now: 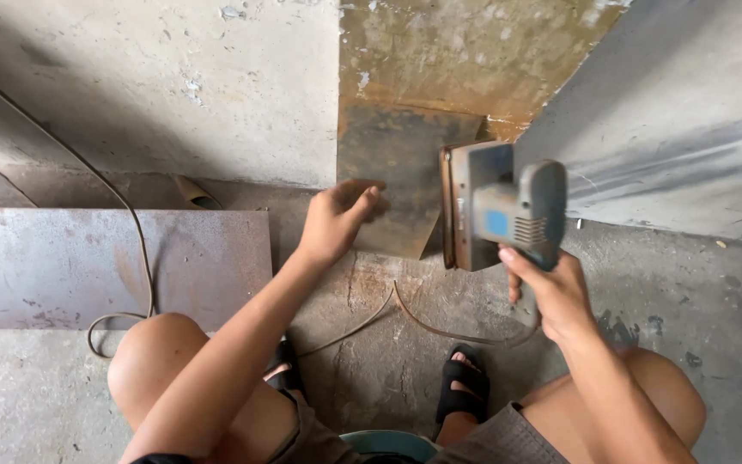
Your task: Using an electric sheet sander to smooth the surface and edges of a metal plate.
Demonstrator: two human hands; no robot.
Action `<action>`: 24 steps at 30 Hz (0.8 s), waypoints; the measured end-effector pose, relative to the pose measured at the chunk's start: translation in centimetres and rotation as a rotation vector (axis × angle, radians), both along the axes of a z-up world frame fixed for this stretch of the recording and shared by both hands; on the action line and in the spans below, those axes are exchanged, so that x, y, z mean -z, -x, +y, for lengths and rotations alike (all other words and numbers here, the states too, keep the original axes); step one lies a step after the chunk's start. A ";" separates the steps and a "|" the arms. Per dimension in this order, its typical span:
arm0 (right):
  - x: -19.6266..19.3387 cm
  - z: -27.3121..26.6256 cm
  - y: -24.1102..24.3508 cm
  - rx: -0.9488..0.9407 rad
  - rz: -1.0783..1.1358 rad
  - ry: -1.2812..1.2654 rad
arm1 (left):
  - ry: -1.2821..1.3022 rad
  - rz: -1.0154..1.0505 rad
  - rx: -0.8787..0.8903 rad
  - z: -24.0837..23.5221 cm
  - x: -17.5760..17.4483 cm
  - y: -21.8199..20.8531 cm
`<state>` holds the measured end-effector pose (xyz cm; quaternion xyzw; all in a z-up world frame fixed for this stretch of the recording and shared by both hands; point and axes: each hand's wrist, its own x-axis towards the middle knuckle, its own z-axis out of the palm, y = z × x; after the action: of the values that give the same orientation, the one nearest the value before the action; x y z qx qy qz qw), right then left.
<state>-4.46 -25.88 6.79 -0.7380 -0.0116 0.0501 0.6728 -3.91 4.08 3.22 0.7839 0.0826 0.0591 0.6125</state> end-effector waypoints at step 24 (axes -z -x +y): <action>-3.1 -10.8 6.0 0.241 0.195 -0.505 | -1.458 -0.239 0.160 -0.5 -0.3 -14.8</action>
<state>-10.45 -36.73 9.89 -0.5350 0.1285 0.0361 0.8342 10.88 3.55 3.53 0.9834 -0.1023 0.1391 -0.0558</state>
